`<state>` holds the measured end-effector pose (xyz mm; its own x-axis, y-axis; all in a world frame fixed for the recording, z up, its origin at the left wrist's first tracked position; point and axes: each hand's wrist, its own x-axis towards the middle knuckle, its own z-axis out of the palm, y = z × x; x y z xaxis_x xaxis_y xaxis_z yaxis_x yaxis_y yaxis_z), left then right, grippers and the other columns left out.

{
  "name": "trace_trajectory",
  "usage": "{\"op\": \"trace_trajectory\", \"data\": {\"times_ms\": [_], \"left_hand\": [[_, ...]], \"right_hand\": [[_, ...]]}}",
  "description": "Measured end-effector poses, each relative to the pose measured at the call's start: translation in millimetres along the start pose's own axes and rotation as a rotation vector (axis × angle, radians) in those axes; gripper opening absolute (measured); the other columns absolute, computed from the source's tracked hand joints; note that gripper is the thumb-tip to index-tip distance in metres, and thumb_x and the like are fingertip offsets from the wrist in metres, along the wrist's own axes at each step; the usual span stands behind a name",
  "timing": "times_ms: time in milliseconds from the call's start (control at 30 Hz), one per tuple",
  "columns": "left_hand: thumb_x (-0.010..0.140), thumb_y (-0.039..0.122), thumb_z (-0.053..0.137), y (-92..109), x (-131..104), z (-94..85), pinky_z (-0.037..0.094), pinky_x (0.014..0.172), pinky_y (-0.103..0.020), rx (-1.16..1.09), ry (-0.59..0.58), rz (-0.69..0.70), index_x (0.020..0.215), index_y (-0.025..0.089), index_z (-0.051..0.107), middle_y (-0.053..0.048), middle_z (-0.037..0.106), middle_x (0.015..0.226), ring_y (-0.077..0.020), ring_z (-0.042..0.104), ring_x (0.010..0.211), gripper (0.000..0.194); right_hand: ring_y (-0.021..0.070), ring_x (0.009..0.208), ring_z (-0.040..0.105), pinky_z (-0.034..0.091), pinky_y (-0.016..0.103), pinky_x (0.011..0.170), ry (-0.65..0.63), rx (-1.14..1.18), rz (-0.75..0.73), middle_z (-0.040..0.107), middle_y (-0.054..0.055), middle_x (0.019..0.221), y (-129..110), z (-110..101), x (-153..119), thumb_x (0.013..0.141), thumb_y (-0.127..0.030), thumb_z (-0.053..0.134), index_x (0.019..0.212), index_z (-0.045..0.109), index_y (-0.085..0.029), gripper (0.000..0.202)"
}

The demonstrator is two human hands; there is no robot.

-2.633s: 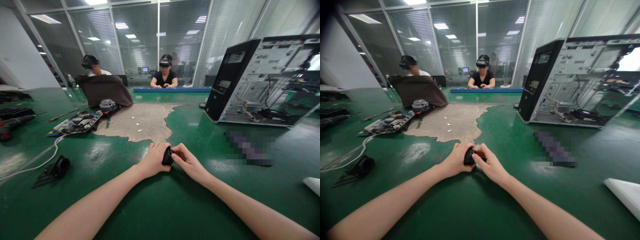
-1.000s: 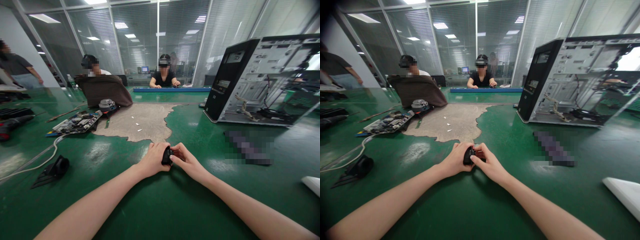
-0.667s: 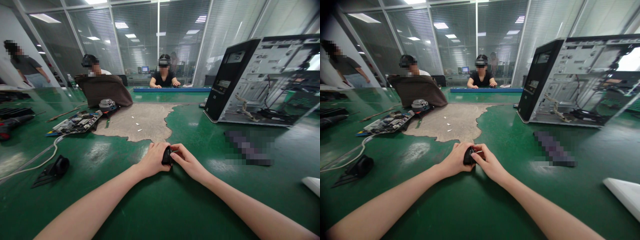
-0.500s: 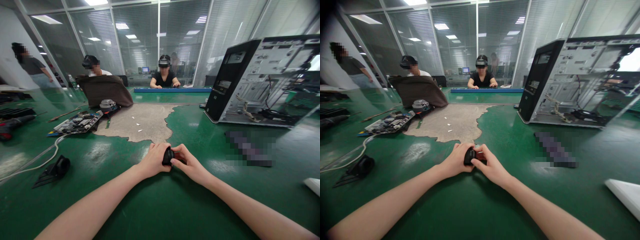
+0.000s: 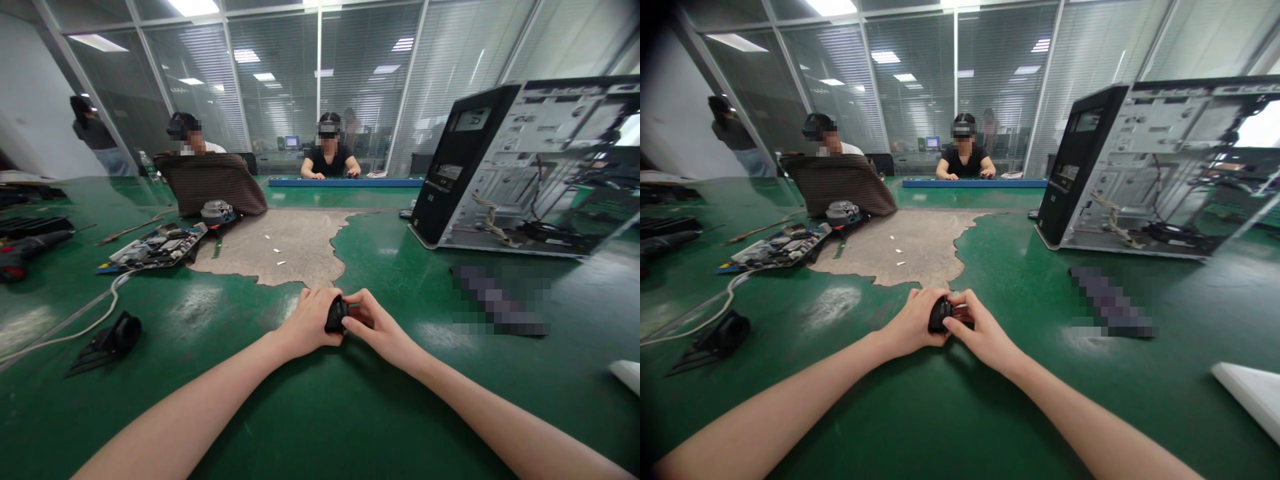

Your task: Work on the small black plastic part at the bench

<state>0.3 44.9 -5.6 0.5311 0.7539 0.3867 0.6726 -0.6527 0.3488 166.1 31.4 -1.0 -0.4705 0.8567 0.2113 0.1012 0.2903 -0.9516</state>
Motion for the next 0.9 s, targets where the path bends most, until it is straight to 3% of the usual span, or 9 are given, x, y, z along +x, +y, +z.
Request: {"op": "trace_trajectory", "data": {"times_ms": [300,633,767,900], "left_hand": [[0.058,0.026,0.063,1.6,0.5,-0.3,0.030,0.080,-0.035,0.005,-0.007,-0.012,0.109,0.020,0.036,-0.006,0.052,0.105,-0.0242,0.047,0.097,0.058],[0.057,0.024,0.063,-0.9,-0.8,1.4,0.030,0.080,-0.034,0.007,0.009,0.011,0.110,0.019,0.036,-0.006,0.051,0.107,-0.0231,0.047,0.098,0.060],[0.057,0.026,0.064,0.0,-0.2,1.2,0.029,0.082,-0.035,-0.006,0.014,-0.010,0.109,0.020,0.036,-0.006,0.052,0.107,-0.0236,0.047,0.098,0.059],[0.058,0.026,0.063,1.3,0.3,-0.4,0.030,0.080,-0.034,-0.012,0.004,-0.008,0.108,0.020,0.037,-0.005,0.052,0.104,-0.0235,0.047,0.096,0.057]], "right_hand": [[0.0130,0.079,0.053,0.046,0.029,0.072,0.097,-0.043,-0.022,0.051,0.001,0.087,2.6,2.5,2.1,0.082,-0.029,0.046,0.093,0.044,-0.022,0.013],[0.0142,0.086,0.055,0.045,0.030,0.077,0.025,-0.032,-0.028,0.052,0.001,0.088,1.1,1.8,-1.1,0.081,-0.027,0.049,0.095,0.042,-0.022,0.017],[0.0124,0.076,0.055,0.047,0.028,0.071,0.066,-0.038,-0.026,0.052,-0.001,0.082,1.9,2.6,1.1,0.083,-0.029,0.045,0.091,0.043,-0.021,0.011],[0.0132,0.081,0.055,0.047,0.030,0.074,0.105,-0.034,0.004,0.051,0.002,0.093,2.9,2.0,3.6,0.081,-0.027,0.048,0.097,0.042,-0.022,0.017]]}}
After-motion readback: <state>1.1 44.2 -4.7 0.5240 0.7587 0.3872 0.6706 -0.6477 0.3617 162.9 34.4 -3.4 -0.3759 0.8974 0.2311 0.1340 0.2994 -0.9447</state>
